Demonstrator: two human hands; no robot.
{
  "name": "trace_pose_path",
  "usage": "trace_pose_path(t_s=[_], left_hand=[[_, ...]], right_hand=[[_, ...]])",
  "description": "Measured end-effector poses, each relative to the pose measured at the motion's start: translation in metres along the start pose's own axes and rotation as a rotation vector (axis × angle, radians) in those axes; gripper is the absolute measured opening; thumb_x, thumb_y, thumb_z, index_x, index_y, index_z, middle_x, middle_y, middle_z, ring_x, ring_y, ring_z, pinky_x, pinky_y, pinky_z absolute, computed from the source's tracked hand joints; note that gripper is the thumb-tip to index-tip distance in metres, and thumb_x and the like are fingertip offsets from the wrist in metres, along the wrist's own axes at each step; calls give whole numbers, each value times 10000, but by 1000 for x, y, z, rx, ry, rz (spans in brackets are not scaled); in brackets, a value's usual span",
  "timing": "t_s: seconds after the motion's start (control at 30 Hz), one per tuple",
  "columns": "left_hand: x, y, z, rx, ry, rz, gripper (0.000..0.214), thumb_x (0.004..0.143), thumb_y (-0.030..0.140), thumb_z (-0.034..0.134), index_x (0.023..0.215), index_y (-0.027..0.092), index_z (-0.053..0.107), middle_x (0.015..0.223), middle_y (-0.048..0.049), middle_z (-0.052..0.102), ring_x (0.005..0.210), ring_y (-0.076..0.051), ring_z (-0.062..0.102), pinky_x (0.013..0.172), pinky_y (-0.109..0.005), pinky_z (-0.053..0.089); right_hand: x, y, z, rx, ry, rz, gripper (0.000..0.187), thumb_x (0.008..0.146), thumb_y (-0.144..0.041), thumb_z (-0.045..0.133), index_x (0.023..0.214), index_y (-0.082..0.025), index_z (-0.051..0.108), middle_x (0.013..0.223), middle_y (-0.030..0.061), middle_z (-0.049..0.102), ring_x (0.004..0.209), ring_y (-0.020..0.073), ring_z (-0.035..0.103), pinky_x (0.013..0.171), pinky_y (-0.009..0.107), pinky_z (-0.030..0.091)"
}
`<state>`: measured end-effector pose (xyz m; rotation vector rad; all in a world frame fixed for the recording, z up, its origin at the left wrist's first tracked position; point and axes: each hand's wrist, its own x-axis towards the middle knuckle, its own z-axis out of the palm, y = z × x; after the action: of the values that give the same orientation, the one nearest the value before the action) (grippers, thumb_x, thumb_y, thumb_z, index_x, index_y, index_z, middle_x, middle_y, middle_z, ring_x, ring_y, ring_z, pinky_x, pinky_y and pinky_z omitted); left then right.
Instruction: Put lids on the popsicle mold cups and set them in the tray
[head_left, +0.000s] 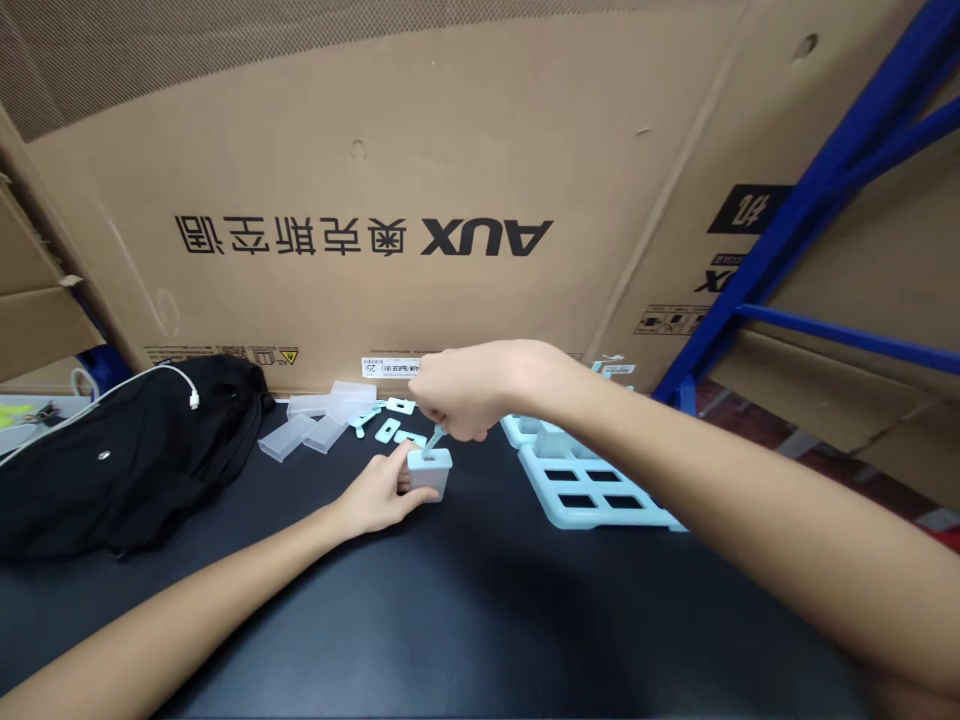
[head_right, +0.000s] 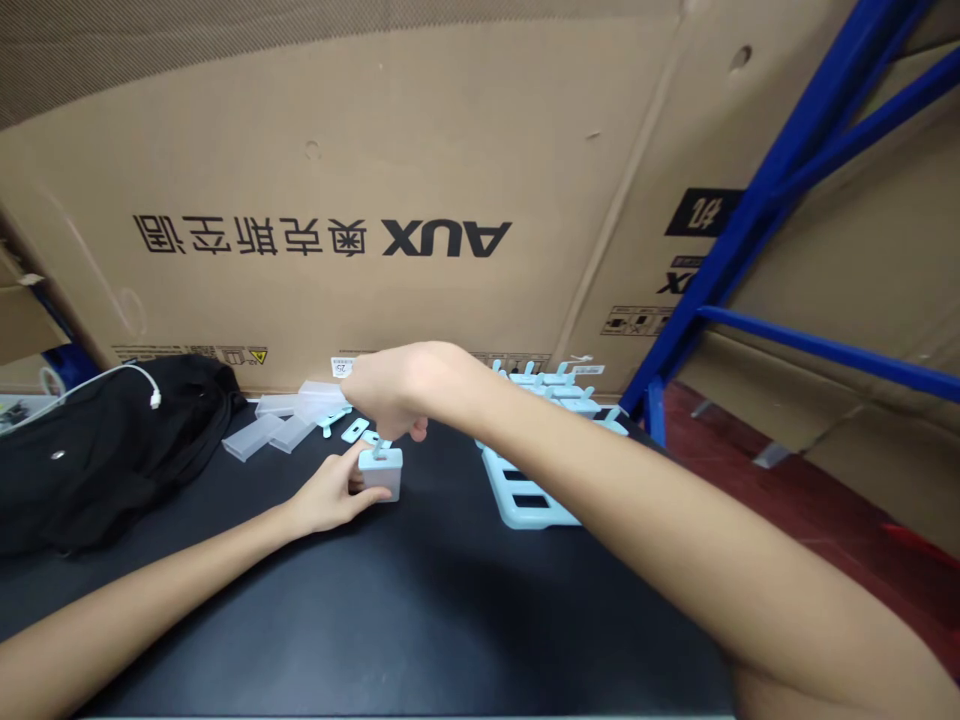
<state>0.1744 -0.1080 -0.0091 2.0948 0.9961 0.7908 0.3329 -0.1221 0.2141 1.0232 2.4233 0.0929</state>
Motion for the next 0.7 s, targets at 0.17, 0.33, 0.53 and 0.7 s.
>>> trace_pose_path(t_s=[0.17,0.33,0.53,0.7], left_hand=[[0,-3,1,46,5,6,504,929,448,674,1324,199,484,638,69,584,551,-170,589,567,-249,413],[2,-8,1,125,22,24,415,930,470,685,1211,185,572,649,44,633,562,-181,616,583,-264,433],[4,-3,0,234,-63,82,246,942,437,691,958,193,716,872,-22,769,779,-211,716,723,-280,502],[5,-1,-2,238,-106,146,310,1002,504,629,1116,225,699,1054,-40,774,912,-218,723,798,-297,523]], right_hand=[[26,-6,26,-43,-25,-80,188,767,-56,624,868,-81,780,782,102,742,647,184,647,574,290,451],[36,-1,33,24,15,-139,299,901,-303,600,954,-89,803,869,133,762,689,207,663,578,309,451],[35,-10,49,-26,-76,-112,316,870,-292,694,1083,-83,800,1026,161,773,823,252,718,611,314,471],[4,8,49,-39,42,-22,303,846,-173,675,1122,-124,790,1021,145,780,872,260,730,670,314,461]])
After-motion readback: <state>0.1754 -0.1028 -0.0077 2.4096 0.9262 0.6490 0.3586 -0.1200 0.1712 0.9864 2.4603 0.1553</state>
